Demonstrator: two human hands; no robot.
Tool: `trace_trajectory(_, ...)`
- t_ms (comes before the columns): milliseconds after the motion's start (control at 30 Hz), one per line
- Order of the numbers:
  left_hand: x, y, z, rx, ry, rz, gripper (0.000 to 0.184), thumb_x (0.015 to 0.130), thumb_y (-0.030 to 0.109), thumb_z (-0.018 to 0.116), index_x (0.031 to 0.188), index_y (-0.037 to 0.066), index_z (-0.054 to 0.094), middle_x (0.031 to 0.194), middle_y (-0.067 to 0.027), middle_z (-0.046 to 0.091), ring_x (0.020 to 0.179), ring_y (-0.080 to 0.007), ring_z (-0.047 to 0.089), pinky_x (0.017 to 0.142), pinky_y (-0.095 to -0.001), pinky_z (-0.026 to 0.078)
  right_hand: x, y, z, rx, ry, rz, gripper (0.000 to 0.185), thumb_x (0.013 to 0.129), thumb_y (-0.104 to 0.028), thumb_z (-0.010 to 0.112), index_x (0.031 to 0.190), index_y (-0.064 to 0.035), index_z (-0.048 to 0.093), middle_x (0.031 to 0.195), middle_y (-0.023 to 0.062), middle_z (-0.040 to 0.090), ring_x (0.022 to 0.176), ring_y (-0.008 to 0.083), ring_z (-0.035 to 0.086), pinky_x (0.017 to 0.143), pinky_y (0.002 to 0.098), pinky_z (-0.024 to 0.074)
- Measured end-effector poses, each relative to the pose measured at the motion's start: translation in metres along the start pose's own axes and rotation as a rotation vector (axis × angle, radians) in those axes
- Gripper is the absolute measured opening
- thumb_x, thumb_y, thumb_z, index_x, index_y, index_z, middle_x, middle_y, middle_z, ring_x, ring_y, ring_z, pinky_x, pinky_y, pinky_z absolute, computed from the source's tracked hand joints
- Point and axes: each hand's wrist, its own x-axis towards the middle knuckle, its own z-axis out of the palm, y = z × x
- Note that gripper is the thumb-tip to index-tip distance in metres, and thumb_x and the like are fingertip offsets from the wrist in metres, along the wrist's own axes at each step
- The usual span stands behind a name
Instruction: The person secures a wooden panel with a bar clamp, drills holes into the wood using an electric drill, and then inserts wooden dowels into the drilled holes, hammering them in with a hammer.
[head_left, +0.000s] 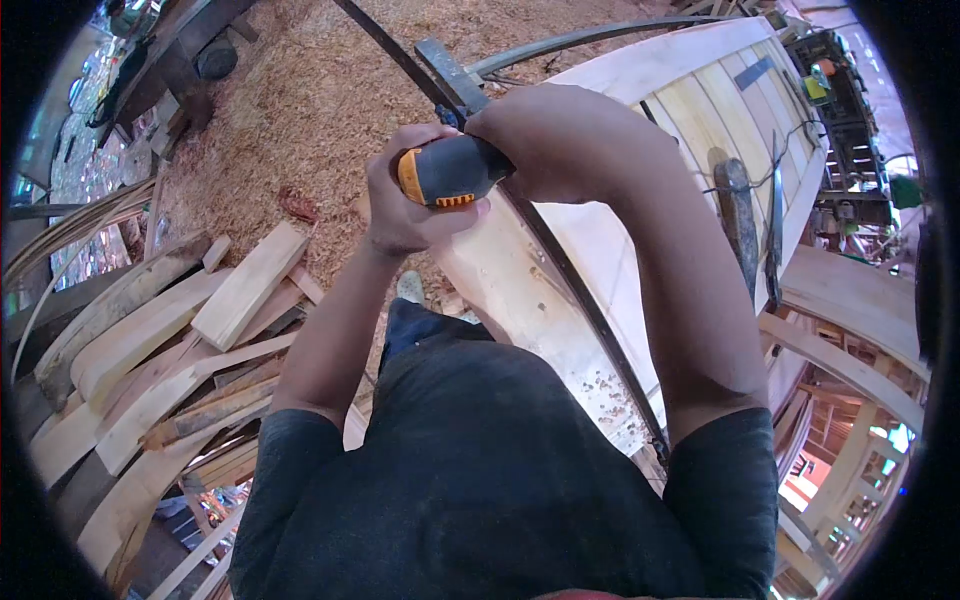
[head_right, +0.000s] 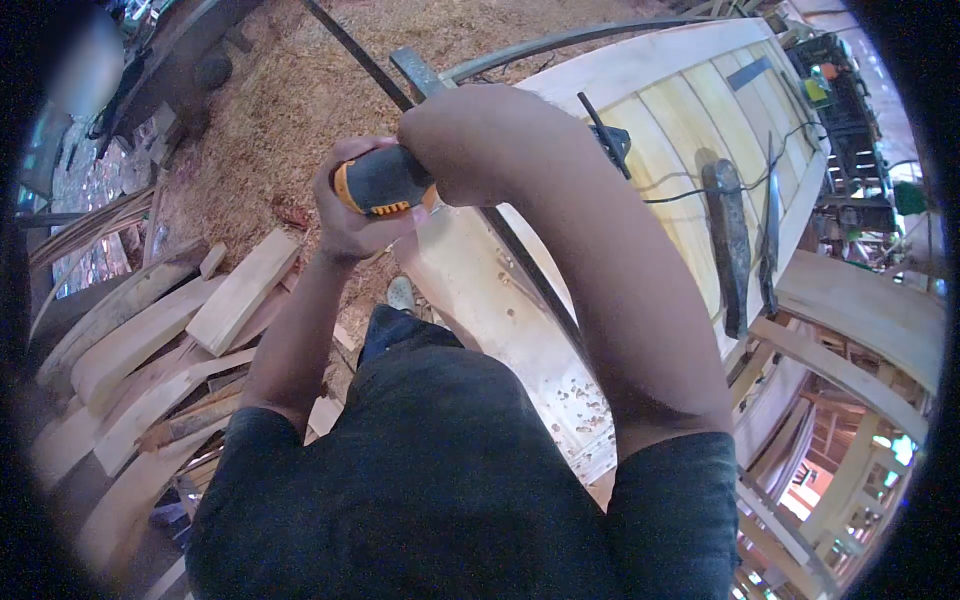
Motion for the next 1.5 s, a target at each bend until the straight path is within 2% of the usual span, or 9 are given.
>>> trace_trajectory(200, 0.045, 0.066, 0.011, -0.140, 0.025, 0.087, 0.071, 0.059, 0.013, 0.096, 0.119, 0.007, 0.060, 0.114, -0.0124, 0.068, 0.104, -0.0193, 0.070, 0.093, -0.0317, 0.058, -0.041, -0.008, -0.056, -0.045, 0.194, -0.035, 0.031, 0.076, 0.000, 0.072, 0.106, -0.0062, 0.073, 0.091, 0.0189, 0.073, 0.088, 0.0377, 0.072, 0.081, 0.0448, 0.0581)
trace_trajectory(233, 0.053, 0.076, 0.010, -0.073, -0.035, 0.098, 0.071, 0.058, 0.013, 0.096, 0.119, 0.007, 0.060, 0.113, -0.0120, 0.068, 0.103, -0.0193, 0.070, 0.093, -0.0317, 0.058, -0.052, -0.035, -0.103, 0.057, -0.096, 0.149, 0.025, 0.081, -0.007, 0.070, 0.107, -0.0049, 0.071, 0.093, 0.0162, 0.072, 0.088, 0.0316, 0.071, 0.082, 0.0421, 0.0579)
trace_trajectory(333, 0.069, 0.095, 0.003, 0.079, -0.161, 0.110, 0.073, 0.058, 0.013, 0.096, 0.121, 0.006, 0.060, 0.114, -0.0119, 0.068, 0.101, -0.0191, 0.071, 0.092, -0.0319, 0.058, -0.074, -0.039, -0.158, 0.213, -0.316, 0.163, 0.022, 0.085, -0.011, 0.063, 0.105, -0.0036, 0.071, 0.093, 0.0128, 0.072, 0.089, 0.0249, 0.071, 0.082, 0.0387, 0.0579)
trace_trajectory(500, 0.074, 0.082, 0.039, -0.217, -0.043, 0.214, 0.075, 0.059, 0.007, 0.094, 0.125, 0.003, 0.058, 0.120, -0.0134, 0.067, 0.108, -0.0205, 0.069, 0.095, -0.0368, 0.057, -0.073, -0.072, -0.139, -0.052, -0.193, 0.492, 0.020, 0.084, -0.011, 0.065, 0.103, -0.0061, 0.072, 0.090, 0.0118, 0.072, 0.089, 0.0251, 0.072, 0.082, 0.0390, 0.0585)
trace_trajectory(700, 0.087, 0.056, 0.025, -0.019, -0.345, 0.186, 0.094, 0.059, 0.006, 0.096, 0.138, 0.003, 0.044, 0.128, -0.0169, 0.059, 0.118, -0.0272, 0.064, 0.101, -0.0421, 0.054, -0.095, -0.040, -0.105, -0.101, 0.008, 0.277, 0.018, 0.085, -0.012, 0.068, 0.101, -0.0064, 0.071, 0.086, 0.0114, 0.072, 0.087, 0.0258, 0.072, 0.081, 0.0393, 0.0586)
trace_trajectory(867, 0.068, 0.030, 0.052, -0.288, -0.135, 0.265, 0.109, 0.058, 0.003, 0.096, 0.146, 0.008, 0.033, 0.136, -0.0178, 0.053, 0.123, -0.0289, 0.061, 0.101, -0.0434, 0.055, -0.089, -0.048, -0.109, -0.105, -0.030, 0.414, 0.018, 0.085, -0.011, 0.069, 0.101, -0.0056, 0.071, 0.085, 0.0124, 0.072, 0.085, 0.0263, 0.072, 0.080, 0.0393, 0.0583)
trace_trajectory(1033, 0.071, 0.034, 0.047, -0.310, -0.210, 0.143, 0.108, 0.059, 0.003, 0.096, 0.147, 0.008, 0.033, 0.136, -0.0192, 0.052, 0.124, -0.0294, 0.060, 0.102, -0.0444, 0.055, -0.074, -0.044, -0.119, -0.019, -0.183, 0.526, 0.017, 0.085, -0.010, 0.069, 0.101, -0.0052, 0.072, 0.085, 0.0127, 0.072, 0.084, 0.0262, 0.072, 0.079, 0.0389, 0.0583)
trace_trajectory(1200, 0.072, 0.028, 0.049, -0.244, -0.229, 0.251, 0.106, 0.060, 0.003, 0.095, 0.146, 0.008, 0.033, 0.136, -0.0200, 0.052, 0.123, -0.0308, 0.061, 0.101, -0.0445, 0.056, -0.072, -0.038, -0.117, 0.080, -0.218, 0.551, 0.017, 0.086, -0.009, 0.068, 0.102, -0.0047, 0.072, 0.085, 0.0125, 0.072, 0.085, 0.0255, 0.073, 0.080, 0.0381, 0.0587)
trace_trajectory(1500, 0.074, 0.022, 0.045, -0.194, -0.249, 0.367, 0.108, 0.062, 0.002, 0.094, 0.148, 0.009, 0.030, 0.138, -0.0224, 0.050, 0.124, -0.0329, 0.060, 0.101, -0.0474, 0.055, -0.078, -0.029, -0.095, -0.017, -0.050, 0.375, 0.019, 0.086, -0.008, 0.069, 0.104, -0.0045, 0.072, 0.088, 0.0128, 0.073, 0.086, 0.0254, 0.073, 0.081, 0.0380, 0.0588)
